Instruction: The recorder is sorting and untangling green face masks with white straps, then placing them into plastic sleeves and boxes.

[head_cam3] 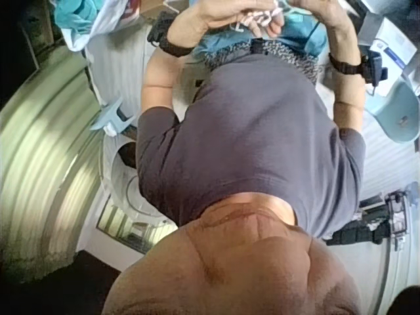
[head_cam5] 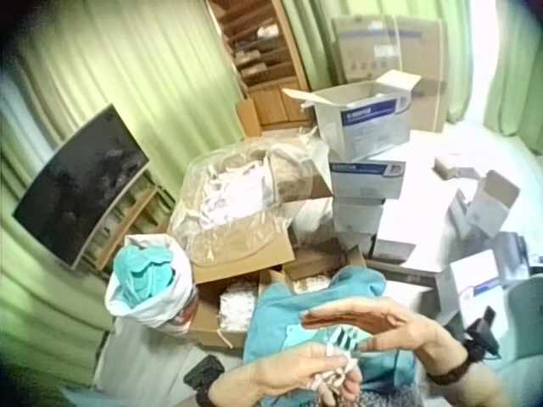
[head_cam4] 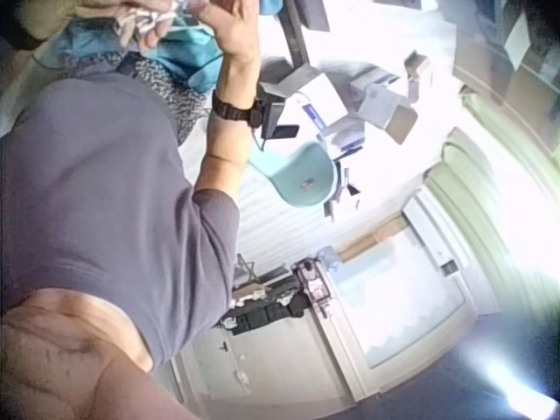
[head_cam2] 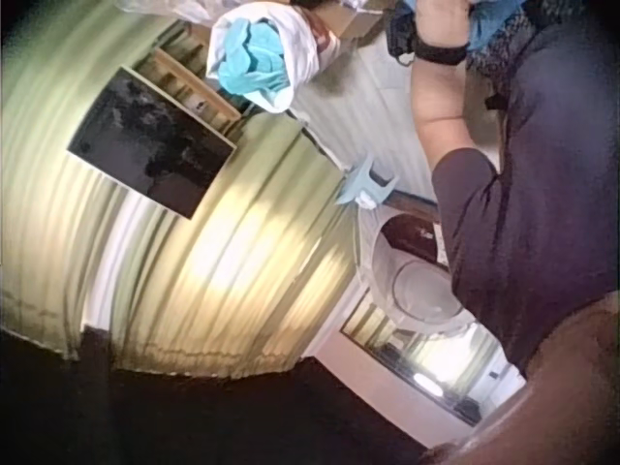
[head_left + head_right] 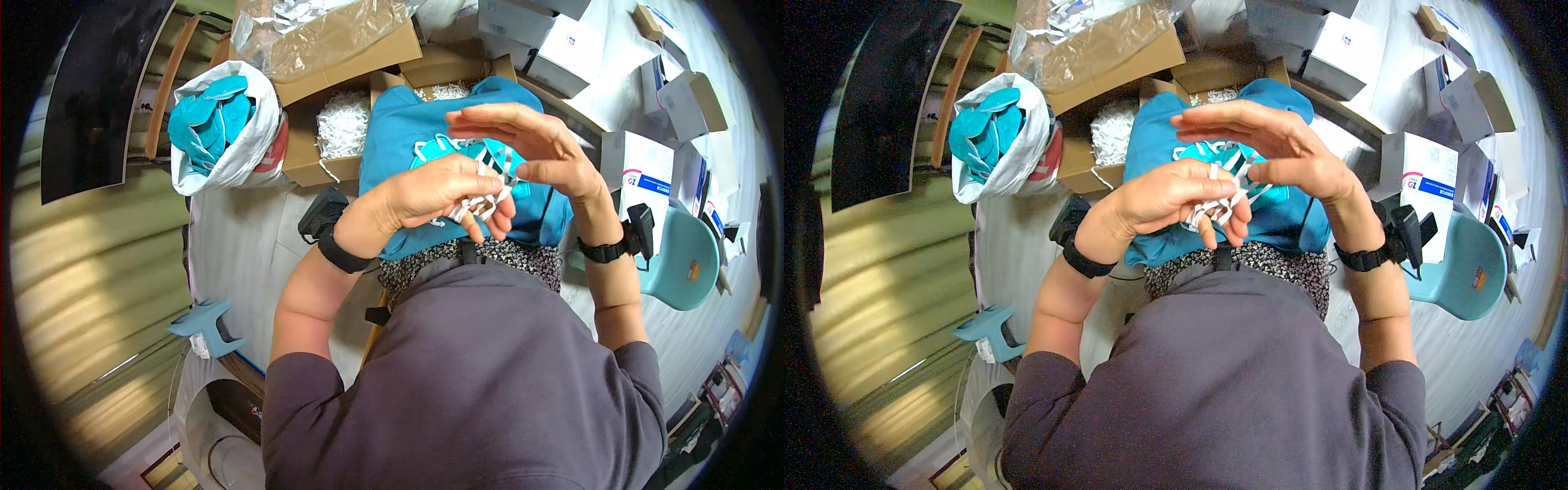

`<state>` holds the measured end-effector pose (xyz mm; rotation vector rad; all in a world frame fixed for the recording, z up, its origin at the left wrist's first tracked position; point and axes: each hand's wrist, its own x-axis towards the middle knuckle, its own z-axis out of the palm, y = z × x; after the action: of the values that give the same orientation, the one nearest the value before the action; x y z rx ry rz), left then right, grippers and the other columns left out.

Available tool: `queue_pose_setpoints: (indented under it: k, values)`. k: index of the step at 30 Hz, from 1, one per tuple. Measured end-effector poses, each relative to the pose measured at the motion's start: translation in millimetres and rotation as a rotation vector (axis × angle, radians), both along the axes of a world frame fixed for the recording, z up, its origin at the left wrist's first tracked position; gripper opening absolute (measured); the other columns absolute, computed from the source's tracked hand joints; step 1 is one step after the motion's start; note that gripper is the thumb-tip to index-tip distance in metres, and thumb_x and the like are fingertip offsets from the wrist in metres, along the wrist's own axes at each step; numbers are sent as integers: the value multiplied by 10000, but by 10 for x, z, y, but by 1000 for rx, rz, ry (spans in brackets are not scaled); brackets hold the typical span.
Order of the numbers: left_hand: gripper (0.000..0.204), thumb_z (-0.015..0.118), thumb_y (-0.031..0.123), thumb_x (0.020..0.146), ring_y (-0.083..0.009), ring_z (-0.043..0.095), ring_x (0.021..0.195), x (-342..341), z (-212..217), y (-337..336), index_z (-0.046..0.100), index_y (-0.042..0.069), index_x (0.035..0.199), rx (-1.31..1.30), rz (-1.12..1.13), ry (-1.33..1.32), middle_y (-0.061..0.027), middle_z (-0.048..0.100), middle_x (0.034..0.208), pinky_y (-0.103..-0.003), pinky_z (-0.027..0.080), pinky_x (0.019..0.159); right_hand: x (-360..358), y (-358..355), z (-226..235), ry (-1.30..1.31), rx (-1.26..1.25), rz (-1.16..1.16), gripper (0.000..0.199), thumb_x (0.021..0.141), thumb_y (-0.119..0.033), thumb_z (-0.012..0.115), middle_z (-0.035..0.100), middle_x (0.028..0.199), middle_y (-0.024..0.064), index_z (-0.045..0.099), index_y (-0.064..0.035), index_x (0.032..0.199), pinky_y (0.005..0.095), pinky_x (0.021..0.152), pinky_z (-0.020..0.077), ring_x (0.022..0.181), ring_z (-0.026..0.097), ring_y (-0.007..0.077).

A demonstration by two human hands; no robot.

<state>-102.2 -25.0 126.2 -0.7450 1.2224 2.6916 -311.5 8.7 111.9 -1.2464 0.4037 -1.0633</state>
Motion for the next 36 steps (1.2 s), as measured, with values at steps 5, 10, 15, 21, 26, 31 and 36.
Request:
queue_pose_setpoints:
  k: [5, 10, 15, 21, 26, 31, 36]
  values:
    - [371, 496, 293, 1022, -213, 697, 794, 109, -72, 58, 634, -51, 1006, -108, -90, -34, -156, 682, 893, -304, 603, 634, 226, 118, 121, 565, -49, 90, 511, 983, -394, 558, 663, 1136, 201, 540, -11, 1321, 388, 839, 534, 986, 674, 261]
    - [310, 444, 267, 1040, -101, 596, 662, 237, -26, 174, 594, 15, 940, -259, -122, -124, -39, 611, 752, -226, 472, 552, 194, 282, 186, 933, -156, 44, 479, 948, -455, 603, 671, 730, 154, 662, 15, 871, 370, 628, 503, 726, 686, 265]
    - [271, 444, 233, 1043, -77, 514, 642, 264, 243, 266, 570, 36, 906, -625, -104, -65, 0, 560, 727, -254, 443, 597, 179, 416, 385, 750, 60, -1, 461, 939, -400, 653, 582, 599, 62, 664, 11, 730, 326, 532, 408, 583, 516, 101]
    - [222, 474, 154, 1011, -154, 532, 632, 432, 503, 378, 557, 18, 857, -742, -46, 92, -52, 555, 694, -311, 437, 604, 134, 634, 721, 519, 446, -53, 516, 968, -217, 650, 379, 530, -63, 432, -39, 535, 281, 450, 225, 526, 283, 16]
    - [212, 508, 122, 982, -122, 399, 601, 636, 642, 269, 515, -11, 816, -631, -111, 53, -63, 463, 654, -306, 384, 571, 20, 620, 881, 552, 390, -37, 523, 976, -209, 631, 387, 501, -17, 412, -21, 539, 294, 449, 235, 502, 300, 35]
    - [231, 497, 164, 985, -107, 447, 657, 697, 602, 30, 529, 4, 823, -519, -180, 50, -31, 491, 684, -288, 400, 609, -145, 487, 859, 623, 433, 26, 543, 974, -204, 633, 347, 502, -18, 382, -30, 525, 297, 452, 216, 503, 278, 45]
    - [277, 477, 236, 999, -79, 388, 547, 512, -142, -405, 528, 77, 778, -418, 61, 50, 46, 456, 651, -245, 305, 504, -79, 26, 339, 689, 540, -307, 511, 968, -290, 625, 364, 529, -71, 465, -84, 528, 284, 463, 237, 518, 294, 44]
